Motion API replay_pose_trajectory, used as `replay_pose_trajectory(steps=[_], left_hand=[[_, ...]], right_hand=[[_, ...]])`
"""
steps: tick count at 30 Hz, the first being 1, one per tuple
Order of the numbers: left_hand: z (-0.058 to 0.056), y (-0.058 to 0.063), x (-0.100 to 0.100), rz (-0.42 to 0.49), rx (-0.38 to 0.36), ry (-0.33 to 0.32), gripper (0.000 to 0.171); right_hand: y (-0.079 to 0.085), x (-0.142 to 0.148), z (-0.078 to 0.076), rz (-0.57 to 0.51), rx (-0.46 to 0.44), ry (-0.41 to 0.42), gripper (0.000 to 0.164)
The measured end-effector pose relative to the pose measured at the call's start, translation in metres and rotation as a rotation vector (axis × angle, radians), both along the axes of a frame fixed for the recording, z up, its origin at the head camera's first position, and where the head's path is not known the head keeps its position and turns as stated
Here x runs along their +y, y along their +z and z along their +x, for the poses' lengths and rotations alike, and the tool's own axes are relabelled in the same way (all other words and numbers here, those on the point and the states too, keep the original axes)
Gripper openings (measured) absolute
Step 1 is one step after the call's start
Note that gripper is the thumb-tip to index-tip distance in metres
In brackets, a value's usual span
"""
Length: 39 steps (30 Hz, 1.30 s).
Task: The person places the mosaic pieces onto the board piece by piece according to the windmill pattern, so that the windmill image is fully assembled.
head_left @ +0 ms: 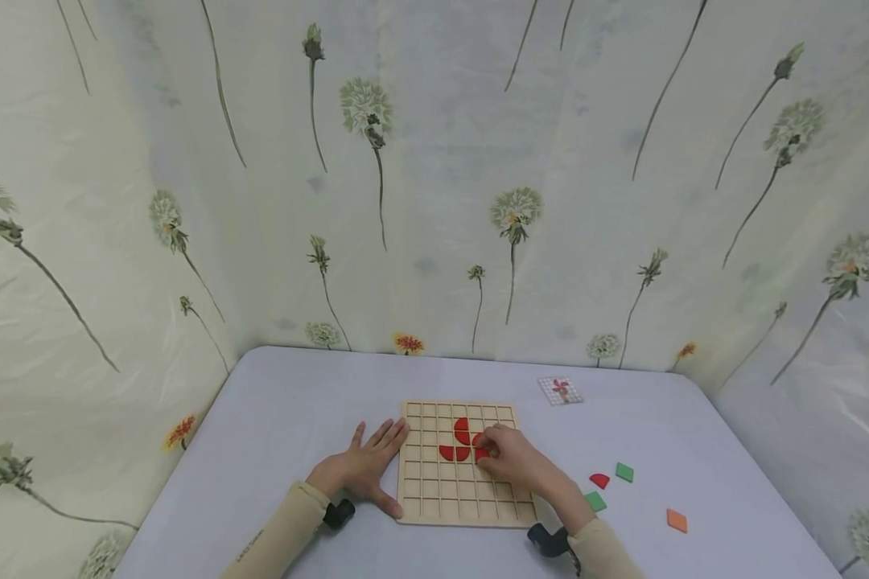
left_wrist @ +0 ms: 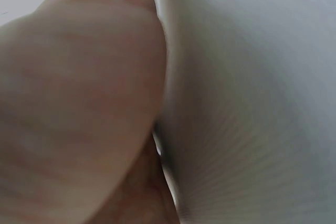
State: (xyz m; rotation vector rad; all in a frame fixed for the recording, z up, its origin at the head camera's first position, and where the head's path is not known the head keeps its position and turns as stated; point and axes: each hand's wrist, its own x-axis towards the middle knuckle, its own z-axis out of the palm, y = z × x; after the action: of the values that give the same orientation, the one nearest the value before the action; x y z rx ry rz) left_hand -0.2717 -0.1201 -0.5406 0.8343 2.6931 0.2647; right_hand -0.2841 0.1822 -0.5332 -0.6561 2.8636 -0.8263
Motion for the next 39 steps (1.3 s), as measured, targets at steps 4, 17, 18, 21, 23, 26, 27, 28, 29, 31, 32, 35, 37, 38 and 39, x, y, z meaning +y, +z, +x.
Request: replay_pose_trajectory(steps=[4,17,18,21,23,26,27,28,29,31,32,35,37,38,39], left_hand=[[-0.0005,0.0000,0.0000,0.001,-0.002,0.006,0.133],[-0.0021,-0.0027,-0.0009,0.000,-0.013,0.007,0.134],[-0.0023,-0.0027,-0.0010,0.003,-0.014,0.007,0.134],[-0.0025,-0.0035,-0.0008,0.005,-0.015,0.005,0.134],[-0.0024,-0.0039,-0.0005,0.006,-0.024,0.007,0.134],[-0.0016,-0.0036,-0.0001,0.012,-0.039,0.010,0.135],[-0.0013,-0.0036,0.0000,0.016,-0.044,0.013,0.135],[-0.0011,-0.0036,0.0002,0.017,-0.047,0.014,0.135],[-0.0009,-0.0033,0.0003,0.017,-0.047,0.015,0.135],[-0.0006,-0.0030,0.0005,0.011,-0.046,0.014,0.135],[-0.0005,-0.0027,0.0005,0.011,-0.044,0.015,0.135],[-0.0006,-0.0013,0.0002,0.009,-0.042,0.011,0.134],[-0.0002,-0.0001,-0.0002,0.013,-0.041,0.008,0.134],[0.0000,0.0003,-0.0004,0.017,-0.042,0.007,0.134],[0.0002,0.0008,-0.0007,0.020,-0.043,0.006,0.134]], right_hand=[[0.0001,-0.0003,-0.0013,0.005,0.010,-0.001,0.016],[-0.0015,-0.0035,-0.0014,-0.007,0.006,-0.025,0.014],[-0.0012,-0.0033,-0.0013,-0.006,0.009,-0.024,0.014],[-0.0010,-0.0026,-0.0008,0.002,0.015,-0.014,0.014],[-0.0005,-0.0022,-0.0001,0.007,0.017,-0.006,0.013],[0.0002,-0.0025,0.0013,0.003,0.028,0.001,0.013],[0.0005,-0.0026,0.0016,0.003,0.030,0.002,0.013],[0.0006,-0.0030,0.0019,0.002,0.033,0.002,0.012],[0.0009,-0.0033,0.0021,0.000,0.036,0.002,0.012],[0.0016,-0.0041,0.0024,-0.003,0.035,0.002,0.012],[0.0019,-0.0044,0.0023,-0.005,0.034,0.001,0.012],[0.0022,-0.0050,0.0019,-0.009,0.026,-0.006,0.012],[0.0017,-0.0052,0.0014,-0.010,0.020,-0.015,0.012],[0.0017,-0.0053,0.0014,-0.011,0.019,-0.017,0.012],[0.0016,-0.0054,0.0015,-0.011,0.019,-0.020,0.013]])
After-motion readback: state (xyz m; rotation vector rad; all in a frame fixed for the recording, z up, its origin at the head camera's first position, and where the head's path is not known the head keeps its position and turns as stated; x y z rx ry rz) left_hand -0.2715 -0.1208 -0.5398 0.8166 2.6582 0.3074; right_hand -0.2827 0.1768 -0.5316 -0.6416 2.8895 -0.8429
